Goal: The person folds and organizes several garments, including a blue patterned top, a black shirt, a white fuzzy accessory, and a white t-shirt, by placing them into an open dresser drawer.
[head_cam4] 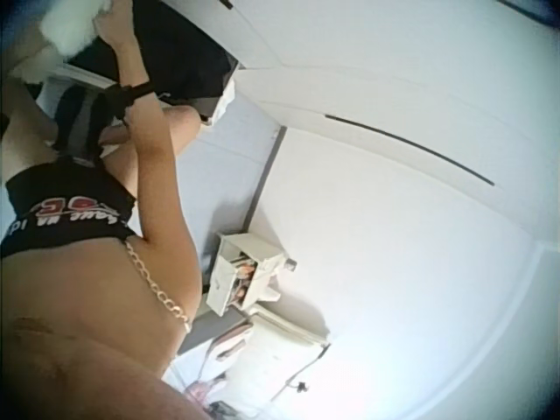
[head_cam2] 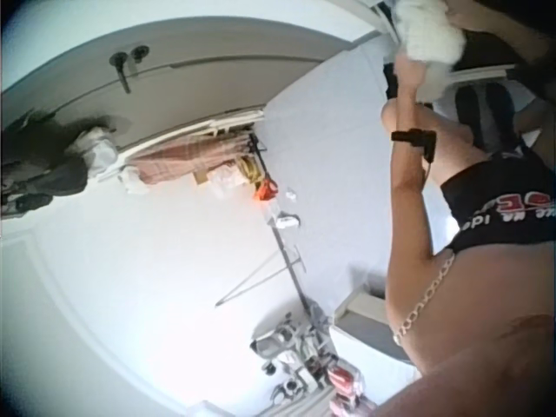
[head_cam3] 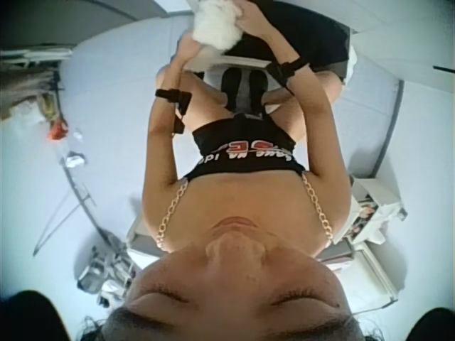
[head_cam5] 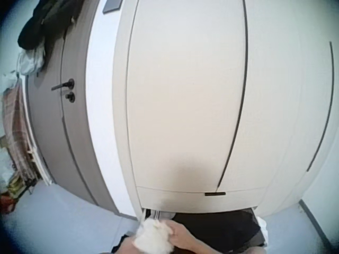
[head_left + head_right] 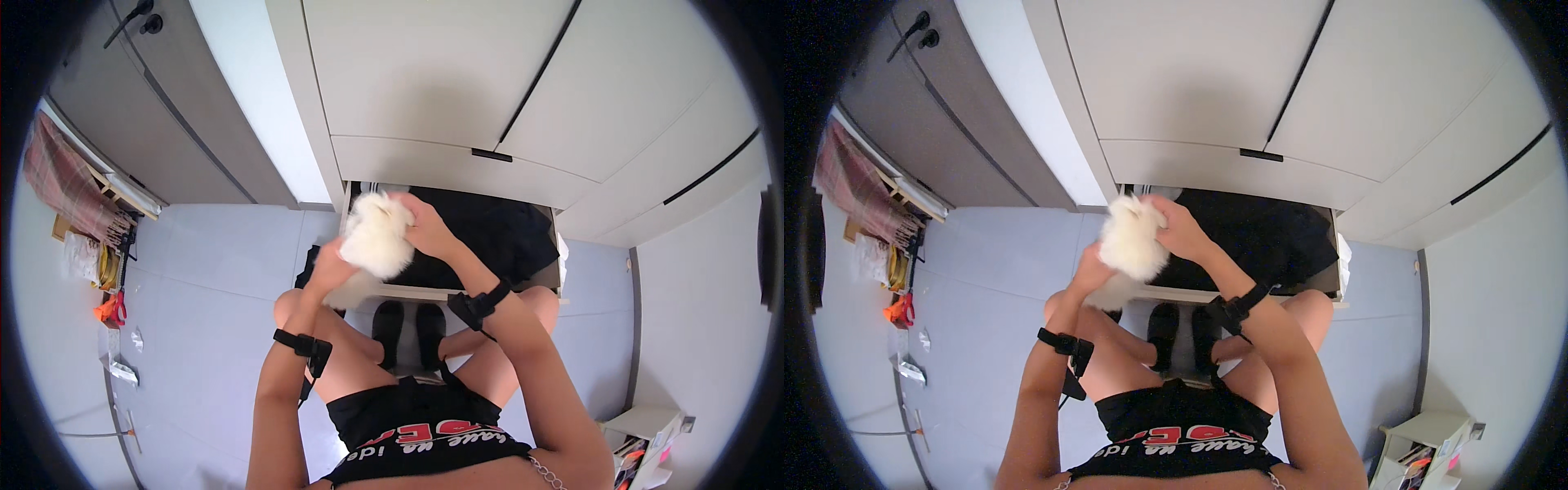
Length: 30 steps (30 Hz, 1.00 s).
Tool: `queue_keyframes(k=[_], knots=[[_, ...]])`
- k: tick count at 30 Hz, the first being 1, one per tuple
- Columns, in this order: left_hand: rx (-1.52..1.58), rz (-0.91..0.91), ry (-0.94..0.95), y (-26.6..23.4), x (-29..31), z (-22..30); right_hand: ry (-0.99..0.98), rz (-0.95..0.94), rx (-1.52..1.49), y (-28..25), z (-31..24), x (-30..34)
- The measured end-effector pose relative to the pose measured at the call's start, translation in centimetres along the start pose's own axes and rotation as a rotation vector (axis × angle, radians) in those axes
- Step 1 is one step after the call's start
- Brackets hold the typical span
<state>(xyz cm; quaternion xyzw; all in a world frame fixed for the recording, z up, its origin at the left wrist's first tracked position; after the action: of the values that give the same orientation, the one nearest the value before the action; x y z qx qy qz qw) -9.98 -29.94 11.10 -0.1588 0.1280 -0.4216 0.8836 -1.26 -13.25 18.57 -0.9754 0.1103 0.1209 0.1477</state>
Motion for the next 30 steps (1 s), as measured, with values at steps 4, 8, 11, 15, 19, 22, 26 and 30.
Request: queue_keyframes(k=[4,8,11,15,19,22,26,30], knots=[[0.197,0.412,-0.274,-6.4,1.6,-3.6,-0.011,0.108,0.188,2.8,6.3,-0.7],[0.775,0.667,-0.310,-11.1,3.8,-2.7,0.234,-0.220,0.208,8.9,16.7,2.8],[1.022,0.667,-0.454,-12.3,5.3,-4.6,0.271,-0.344,0.214,13.4,21.6,4.1],[1.000,0.750,-0.519,-12.3,7.0,-5.4,0.407,-0.629,0.206,19.1,23.3,3.3],[0.978,0.742,-0.591,-11.3,5.8,-6.2,0.405,-0.764,0.299,20.4,27.8,2.9],[0.994,0.724,-0.631,-10.0,4.4,-6.2,0.437,-1.024,0.412,20.5,30.4,3.4],[0.940,0.788,-0.666,-8.6,4.5,-8.0,0.517,-0.703,0.055,19.1,28.9,5.2],[1.061,0.681,-0.860,-2.3,3.9,-11.6,0.806,-0.438,-0.782,14.5,28.6,6.6]])
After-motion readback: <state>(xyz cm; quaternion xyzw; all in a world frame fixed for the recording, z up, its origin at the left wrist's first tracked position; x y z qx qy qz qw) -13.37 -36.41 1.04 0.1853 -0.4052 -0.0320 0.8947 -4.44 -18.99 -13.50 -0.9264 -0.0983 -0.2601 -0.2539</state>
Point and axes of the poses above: each hand's wrist, its own x-axis away from the middle knuckle, its own y-axis out of the palm, z = x × y, the point moved 4 cm from there along -x, towards the middle knuckle, and after that the axes turned 2 degrees about -z, right-handed, at the moved point
